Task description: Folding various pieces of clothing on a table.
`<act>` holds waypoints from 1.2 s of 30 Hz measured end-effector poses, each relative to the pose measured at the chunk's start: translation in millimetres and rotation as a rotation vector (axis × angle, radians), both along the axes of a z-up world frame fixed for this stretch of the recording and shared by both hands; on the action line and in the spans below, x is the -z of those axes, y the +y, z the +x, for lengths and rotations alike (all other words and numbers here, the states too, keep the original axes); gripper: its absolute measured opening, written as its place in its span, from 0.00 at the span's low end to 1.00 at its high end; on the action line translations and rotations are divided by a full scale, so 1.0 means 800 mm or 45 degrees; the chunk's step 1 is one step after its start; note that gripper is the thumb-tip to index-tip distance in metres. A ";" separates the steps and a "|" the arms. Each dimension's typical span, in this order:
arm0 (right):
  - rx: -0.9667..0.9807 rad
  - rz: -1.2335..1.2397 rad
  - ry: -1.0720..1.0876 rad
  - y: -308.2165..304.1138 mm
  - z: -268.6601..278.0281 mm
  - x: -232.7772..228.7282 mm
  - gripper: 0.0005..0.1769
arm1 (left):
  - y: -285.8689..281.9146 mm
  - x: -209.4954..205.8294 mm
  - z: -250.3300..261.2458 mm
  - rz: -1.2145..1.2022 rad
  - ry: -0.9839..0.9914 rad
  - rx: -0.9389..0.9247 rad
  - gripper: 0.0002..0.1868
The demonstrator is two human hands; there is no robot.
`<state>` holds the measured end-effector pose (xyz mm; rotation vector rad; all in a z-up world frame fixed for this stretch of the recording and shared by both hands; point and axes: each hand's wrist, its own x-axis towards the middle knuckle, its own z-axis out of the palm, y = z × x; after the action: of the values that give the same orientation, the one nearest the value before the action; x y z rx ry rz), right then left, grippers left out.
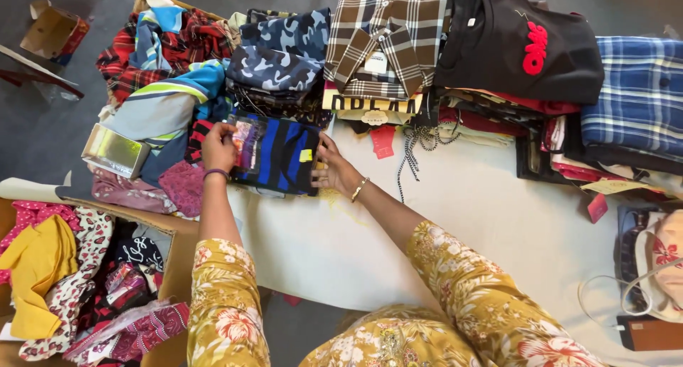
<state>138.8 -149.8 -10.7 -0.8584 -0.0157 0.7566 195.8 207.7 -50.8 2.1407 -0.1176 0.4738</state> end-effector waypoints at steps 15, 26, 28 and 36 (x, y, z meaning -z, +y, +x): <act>-0.173 -1.761 -1.643 -0.262 -0.259 0.055 0.32 | -0.125 -0.062 -0.152 0.659 0.099 -0.187 0.33; -0.044 -2.179 -1.413 -0.329 -0.390 0.047 0.29 | 0.243 0.129 -0.333 0.141 0.501 -0.999 0.22; -0.017 -2.195 -1.400 -0.323 -0.389 0.044 0.28 | 0.260 0.145 -0.329 0.017 0.683 -0.842 0.22; -0.049 -2.243 -1.316 -0.326 -0.385 0.044 0.28 | 0.267 0.110 -0.309 -0.012 1.231 -0.430 0.31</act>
<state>-169.3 -410.9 -45.7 -2.8591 -0.3195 0.0892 -51.4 421.3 -139.0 2.1611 0.7875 -0.4068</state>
